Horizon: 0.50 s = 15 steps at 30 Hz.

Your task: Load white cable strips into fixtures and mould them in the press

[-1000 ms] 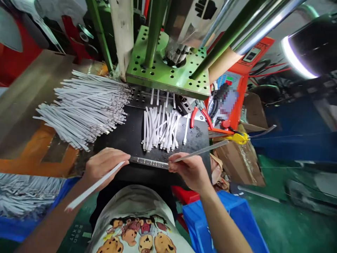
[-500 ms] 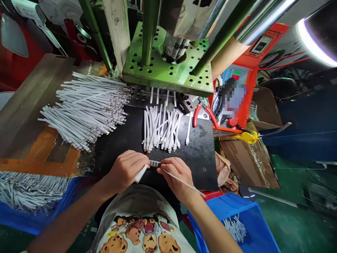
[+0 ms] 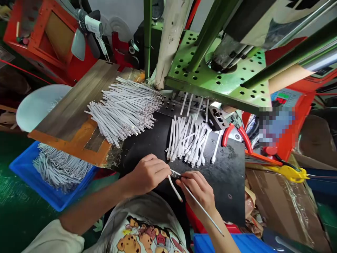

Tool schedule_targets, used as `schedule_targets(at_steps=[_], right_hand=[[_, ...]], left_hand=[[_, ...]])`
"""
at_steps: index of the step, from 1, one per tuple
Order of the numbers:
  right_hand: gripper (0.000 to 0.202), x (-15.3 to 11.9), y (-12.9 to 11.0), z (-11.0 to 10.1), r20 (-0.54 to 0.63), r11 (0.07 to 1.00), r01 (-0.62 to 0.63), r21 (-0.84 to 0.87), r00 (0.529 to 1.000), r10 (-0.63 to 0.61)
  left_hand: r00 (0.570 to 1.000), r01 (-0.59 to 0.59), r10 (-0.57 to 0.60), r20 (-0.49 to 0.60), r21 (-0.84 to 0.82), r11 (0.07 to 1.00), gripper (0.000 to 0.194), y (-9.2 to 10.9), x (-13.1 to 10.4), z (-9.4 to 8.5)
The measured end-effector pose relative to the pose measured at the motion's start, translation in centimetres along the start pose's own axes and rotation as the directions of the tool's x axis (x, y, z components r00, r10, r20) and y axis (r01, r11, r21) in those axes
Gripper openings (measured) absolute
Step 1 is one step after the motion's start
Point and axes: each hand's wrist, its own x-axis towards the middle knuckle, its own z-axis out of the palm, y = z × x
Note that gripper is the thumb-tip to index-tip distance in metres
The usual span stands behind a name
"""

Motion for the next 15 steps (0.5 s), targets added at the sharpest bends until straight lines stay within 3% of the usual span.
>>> schedule_targets(at_steps=[5, 8, 10, 13, 15], right_hand=[[0.018, 0.4, -0.1, 0.8, 0.020, 1.000, 0.005, 0.027, 1.000, -0.005], [0.016, 0.7, 0.0, 0.0, 0.081, 0.997, -0.001, 0.077, 0.997, -0.005], [0.015, 1.6, 0.0, -1.4, 0.224, 0.994, -0.035, 0.104, 0.974, 0.011], [0.027, 4.4, 0.2, -3.8, 0.485, 0.992, -0.076, 0.104, 0.875, 0.016], [0.030, 7.4, 0.3, -4.4, 0.521, 0.995, -0.054, 0.087, 0.854, 0.000]], left_hand=[[1.000, -0.013, 0.012, 0.028, 0.028, 1.000, 0.013, -0.1, -0.3, -0.1], [0.998, -0.023, 0.017, 0.059, 0.104, 0.994, 0.014, 0.0, -0.6, -0.2], [0.997, -0.019, 0.010, 0.073, 0.116, 0.993, 0.014, 0.1, -0.7, -0.1], [0.990, -0.054, 0.039, 0.136, 0.110, 0.992, 0.012, -0.4, -0.6, -0.9], [0.987, -0.061, 0.038, 0.157, 0.143, 0.988, 0.017, -1.4, -0.6, -2.3]])
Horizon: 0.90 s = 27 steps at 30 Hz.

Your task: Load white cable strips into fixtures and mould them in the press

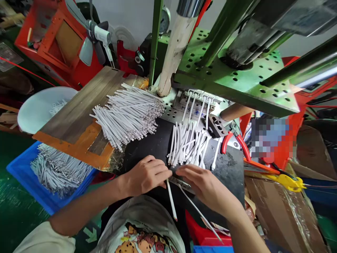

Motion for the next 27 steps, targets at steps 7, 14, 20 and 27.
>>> schedule_targets(at_steps=[7, 14, 20, 27], right_hand=[[0.012, 14.7, -0.5, -1.2, -0.235, 0.960, -0.081, -0.270, 0.972, 0.016], [0.023, 18.1, -2.4, -0.5, -0.139, 0.869, -0.159, -0.468, 0.985, 0.105], [0.013, 5.2, -0.8, -1.1, -0.148, 0.876, -0.209, -0.434, 0.976, 0.159], [0.010, -5.8, -0.5, 6.6, -0.632, 0.970, -0.196, 0.145, 0.736, 0.243]], left_hand=[[0.965, 0.264, -0.218, -0.149, 0.564, 0.782, 0.011, -6.2, -0.8, -5.1], [0.954, 0.273, -0.193, -0.230, 0.397, 0.876, 0.011, -6.8, 0.5, -5.2], [0.832, -0.019, -0.170, -0.528, -0.333, 0.943, 0.012, -4.2, 2.1, -7.2], [0.610, 0.305, -0.710, -0.352, -0.723, 0.620, 0.013, 0.3, 2.2, -6.6]])
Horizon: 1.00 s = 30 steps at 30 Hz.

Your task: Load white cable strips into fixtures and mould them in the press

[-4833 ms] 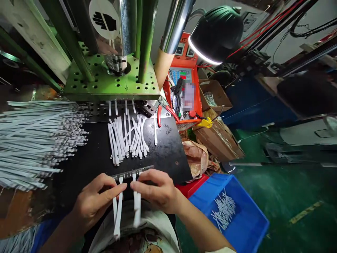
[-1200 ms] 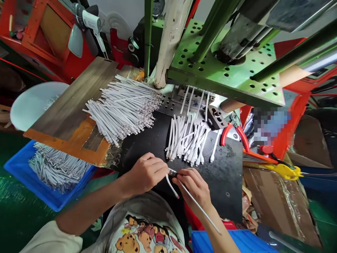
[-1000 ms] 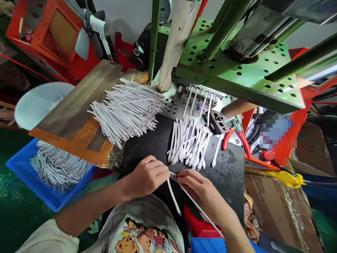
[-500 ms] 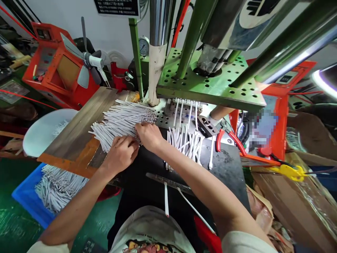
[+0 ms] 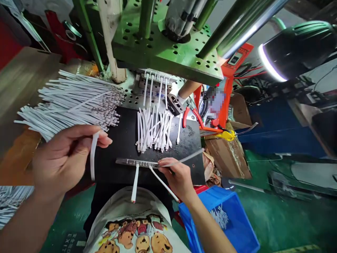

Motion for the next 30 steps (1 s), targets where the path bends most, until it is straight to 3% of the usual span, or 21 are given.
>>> schedule_targets(at_steps=[2, 4, 7, 10, 17, 21, 24, 26, 27, 28, 29, 30], right_hand=[[0.010, -1.2, 0.2, 1.0, -0.056, 0.999, 0.037, -0.022, 0.998, -0.038], [0.010, -1.3, 0.1, 1.6, -0.056, 0.993, 0.090, -0.075, 0.994, -0.095], [0.012, -0.9, -0.1, 1.6, 0.009, 0.981, 0.150, -0.126, 0.989, -0.150], [0.015, -0.5, -0.2, 1.3, 0.046, 0.973, 0.178, -0.149, 0.984, -0.174], [0.015, -0.5, 0.3, 1.7, 0.025, 0.964, 0.221, -0.148, 0.975, -0.219], [0.015, -0.8, 0.2, 1.6, 0.051, 0.968, 0.199, -0.154, 0.980, -0.193], [0.014, 0.2, 0.1, 0.0, 0.232, 0.961, 0.221, -0.164, 0.956, -0.180], [0.013, 2.3, 0.6, -2.1, 0.440, 0.957, 0.268, -0.108, 0.876, -0.196], [0.014, 3.9, 1.0, -3.2, 0.499, 0.955, 0.281, -0.092, 0.843, -0.200], [0.015, 5.8, 1.7, -4.4, 0.514, 0.953, 0.285, -0.105, 0.836, -0.193], [0.016, 8.1, 2.6, -5.4, 0.485, 0.948, 0.274, -0.164, 0.859, -0.164], [0.015, 10.6, 3.6, -6.2, 0.413, 0.934, 0.244, -0.261, 0.903, -0.121]], left_hand=[[0.996, 0.014, -0.018, 0.086, 0.044, 0.999, 0.018, -1.6, -1.0, 0.5], [0.969, -0.150, 0.114, 0.219, 0.155, 0.977, 0.017, -3.5, -1.9, 0.8], [0.861, -0.424, 0.300, 0.411, 0.255, 0.869, 0.017, -5.7, -3.1, 1.2], [0.770, -0.517, 0.340, 0.540, 0.215, 0.828, 0.018, -6.6, -3.9, 1.9], [0.687, -0.616, 0.390, 0.613, 0.206, 0.760, 0.019, -7.2, -3.9, 2.1], [0.666, -0.677, 0.424, 0.614, 0.260, 0.688, 0.020, -7.5, -4.3, 2.3], [0.663, -0.676, 0.419, 0.620, 0.256, 0.691, 0.017, -7.2, -4.5, 2.0], [0.630, -0.652, 0.357, 0.689, 0.221, 0.725, 0.023, -6.7, -3.5, 1.5], [0.588, -0.637, 0.318, 0.744, 0.184, 0.749, 0.029, -6.4, -2.4, 1.2], [0.531, -0.625, 0.283, 0.799, 0.145, 0.767, 0.036, -6.1, -0.8, 1.2], [0.480, -0.624, 0.266, 0.836, 0.113, 0.773, 0.040, -5.8, 1.2, 1.3], [0.457, -0.634, 0.260, 0.851, 0.107, 0.766, 0.042, -5.7, 3.5, 1.7]])
